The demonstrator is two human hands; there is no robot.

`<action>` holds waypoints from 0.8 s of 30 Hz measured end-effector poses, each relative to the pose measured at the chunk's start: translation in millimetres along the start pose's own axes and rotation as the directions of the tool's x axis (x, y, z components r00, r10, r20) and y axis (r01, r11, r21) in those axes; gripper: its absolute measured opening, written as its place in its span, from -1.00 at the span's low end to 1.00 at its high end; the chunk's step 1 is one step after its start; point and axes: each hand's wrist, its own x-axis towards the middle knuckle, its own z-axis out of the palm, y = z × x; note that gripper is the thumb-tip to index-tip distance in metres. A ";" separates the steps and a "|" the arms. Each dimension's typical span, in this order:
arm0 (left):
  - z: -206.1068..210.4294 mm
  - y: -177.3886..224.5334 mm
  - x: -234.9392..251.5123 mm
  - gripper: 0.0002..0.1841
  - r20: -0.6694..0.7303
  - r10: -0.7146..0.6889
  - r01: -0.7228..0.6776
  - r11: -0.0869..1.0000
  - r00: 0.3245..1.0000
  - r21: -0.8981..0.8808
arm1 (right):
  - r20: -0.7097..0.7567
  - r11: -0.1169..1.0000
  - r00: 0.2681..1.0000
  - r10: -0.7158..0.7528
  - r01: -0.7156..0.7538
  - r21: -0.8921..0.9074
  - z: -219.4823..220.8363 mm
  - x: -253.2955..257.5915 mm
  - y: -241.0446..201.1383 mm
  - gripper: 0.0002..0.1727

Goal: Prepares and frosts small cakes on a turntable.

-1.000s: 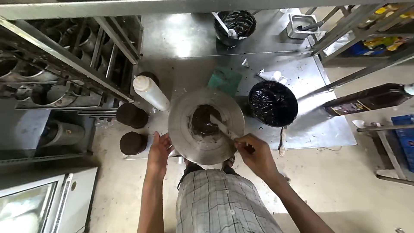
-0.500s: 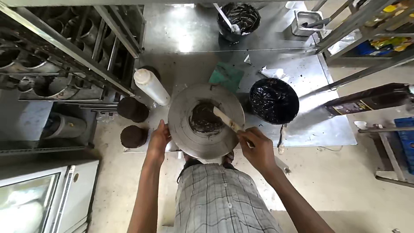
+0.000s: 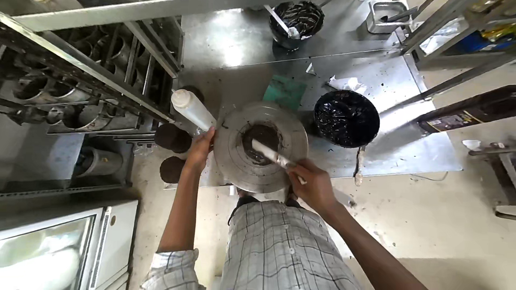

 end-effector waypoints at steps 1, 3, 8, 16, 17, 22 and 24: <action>0.1 -1.5 -0.4 -0.44 0.005 0.021 -0.021 1.000 1.000 0.015 | -0.037 0.998 0.999 -0.020 0.018 -0.063 -2.8 4.2 3.4 -0.81; -0.4 -11.9 -1.9 -0.58 -0.016 0.090 -0.089 0.995 0.996 0.043 | -0.065 0.997 0.997 0.041 -0.045 -0.069 -8.1 5.7 10.3 -0.81; 36.2 -76.2 -63.9 -0.58 -0.294 0.152 -0.182 0.980 0.944 -0.078 | 0.043 0.957 0.972 0.231 -0.235 0.167 -13.6 -9.1 4.1 -0.86; 74.8 -119.5 -149.7 -0.55 0.245 -0.044 0.072 0.992 0.969 -0.107 | 0.084 0.954 0.971 0.224 -0.236 0.184 -14.3 -8.3 0.1 -0.86; 68.6 -114.9 -142.8 -0.44 0.161 -0.043 0.072 0.982 0.986 -0.176 | 0.076 0.953 0.971 0.228 -0.239 0.185 -14.2 -7.7 0.6 -0.86; 42.7 -86.5 -107.5 -0.25 -0.080 -0.150 0.102 0.897 0.985 -0.430 | 0.095 0.940 0.967 0.237 -0.253 0.227 -3.4 -6.1 -9.4 -0.87; 34.9 -81.3 -100.4 -0.26 -0.084 -0.155 0.102 0.890 0.984 -0.444 | 0.166 0.886 0.954 0.250 -0.294 0.359 9.4 -4.4 -16.3 -0.89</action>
